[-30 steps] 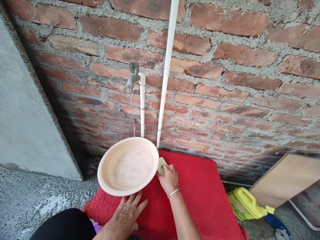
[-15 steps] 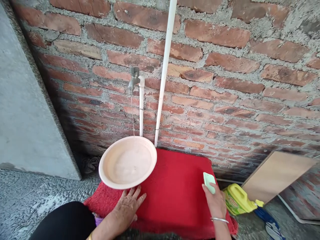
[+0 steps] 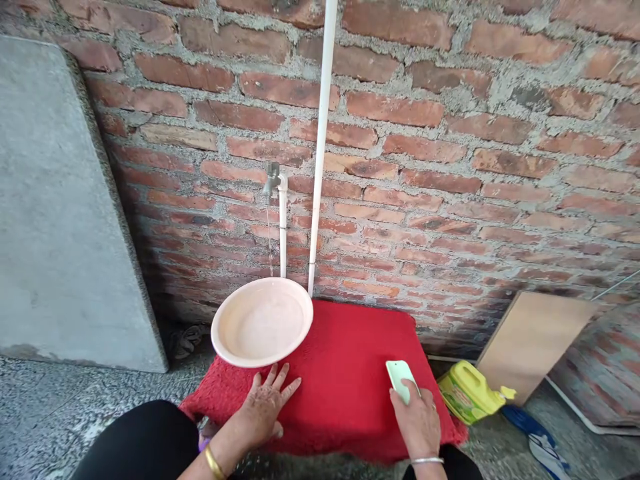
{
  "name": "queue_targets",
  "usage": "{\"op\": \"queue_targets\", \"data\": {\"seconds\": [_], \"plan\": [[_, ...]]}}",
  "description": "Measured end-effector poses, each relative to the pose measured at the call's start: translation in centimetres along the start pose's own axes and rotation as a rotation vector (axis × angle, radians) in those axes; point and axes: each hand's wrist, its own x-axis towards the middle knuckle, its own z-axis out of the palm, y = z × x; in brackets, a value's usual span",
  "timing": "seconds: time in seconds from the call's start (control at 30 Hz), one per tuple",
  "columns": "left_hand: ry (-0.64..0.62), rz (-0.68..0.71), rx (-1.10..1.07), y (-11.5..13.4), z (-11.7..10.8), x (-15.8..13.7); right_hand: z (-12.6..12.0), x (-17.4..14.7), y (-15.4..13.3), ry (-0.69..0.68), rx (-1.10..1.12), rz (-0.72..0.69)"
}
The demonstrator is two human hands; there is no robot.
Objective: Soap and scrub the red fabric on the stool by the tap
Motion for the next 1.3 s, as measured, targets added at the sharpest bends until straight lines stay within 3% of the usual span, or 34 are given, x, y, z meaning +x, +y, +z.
{"op": "queue_targets", "data": {"seconds": [0.27, 0.4, 0.5, 0.67, 0.77, 0.87, 1.07, 1.3], "plan": [[-0.056, -0.032, -0.044, 1.4, -3.2, -1.9, 0.3, 0.2, 0.7, 0.024, -0.091, 0.08], [-0.021, -0.08, -0.036, 0.7, -3.7, -2.9, 0.7, -0.3, -1.0, 0.011, -0.016, -0.008], [-0.033, -0.124, -0.027, 0.0, -3.6, -3.1, 1.0, -2.0, -5.4, -0.029, 0.061, -0.2], [-0.005, -0.131, -0.02, -0.1, -3.1, -3.1, 1.7, -5.5, -15.6, -0.129, 0.082, -0.492], [0.008, -0.122, -0.016, -0.1, -3.3, -3.4, 2.2, -6.3, -19.4, -0.181, 0.06, -0.599], [0.021, -0.109, -0.036, -0.3, -3.5, -3.7, 2.2, -5.3, -19.6, -0.213, 0.027, -0.601], [0.018, -0.115, -0.092, -0.4, -2.9, -3.2, 1.4, -2.5, -16.5, -0.136, -0.109, -0.291], [0.017, -0.132, -0.104, 0.0, -2.2, -2.5, 3.3, -4.3, -19.3, -0.127, -0.014, -0.475]]}}
